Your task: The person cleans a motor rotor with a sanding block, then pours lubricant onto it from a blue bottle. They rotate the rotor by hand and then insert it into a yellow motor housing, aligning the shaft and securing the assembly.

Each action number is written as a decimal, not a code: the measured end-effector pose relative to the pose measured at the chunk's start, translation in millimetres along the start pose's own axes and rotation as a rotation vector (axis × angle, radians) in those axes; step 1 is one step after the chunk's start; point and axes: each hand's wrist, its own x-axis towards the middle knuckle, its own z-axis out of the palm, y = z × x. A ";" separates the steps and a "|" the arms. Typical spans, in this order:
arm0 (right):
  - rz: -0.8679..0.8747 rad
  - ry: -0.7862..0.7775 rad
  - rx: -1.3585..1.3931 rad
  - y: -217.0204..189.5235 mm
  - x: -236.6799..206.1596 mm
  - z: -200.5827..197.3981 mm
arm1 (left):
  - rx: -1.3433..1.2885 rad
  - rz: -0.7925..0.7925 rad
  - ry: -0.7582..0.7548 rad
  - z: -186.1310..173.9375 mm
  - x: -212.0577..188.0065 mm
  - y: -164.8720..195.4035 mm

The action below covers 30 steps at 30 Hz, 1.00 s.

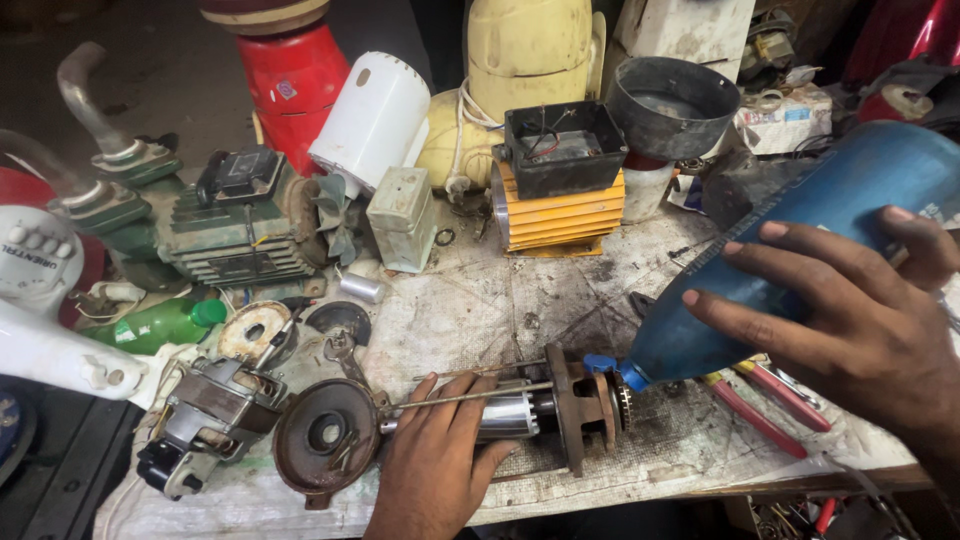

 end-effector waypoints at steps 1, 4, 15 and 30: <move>-0.012 0.020 0.005 -0.3 0.4 0.0 | -0.004 0.003 0.003 0.3 -0.2 -0.4; -0.029 0.044 0.020 -1.6 1.9 0.7 | -0.010 0.008 0.012 0.9 -0.8 -1.5; -0.058 0.048 0.078 -0.3 3.7 8.3 | 0.001 0.016 0.040 2.0 -2.0 -2.7; 0.012 -0.058 0.043 1.5 1.5 16.6 | -0.053 -0.127 -0.113 -13.8 6.1 7.8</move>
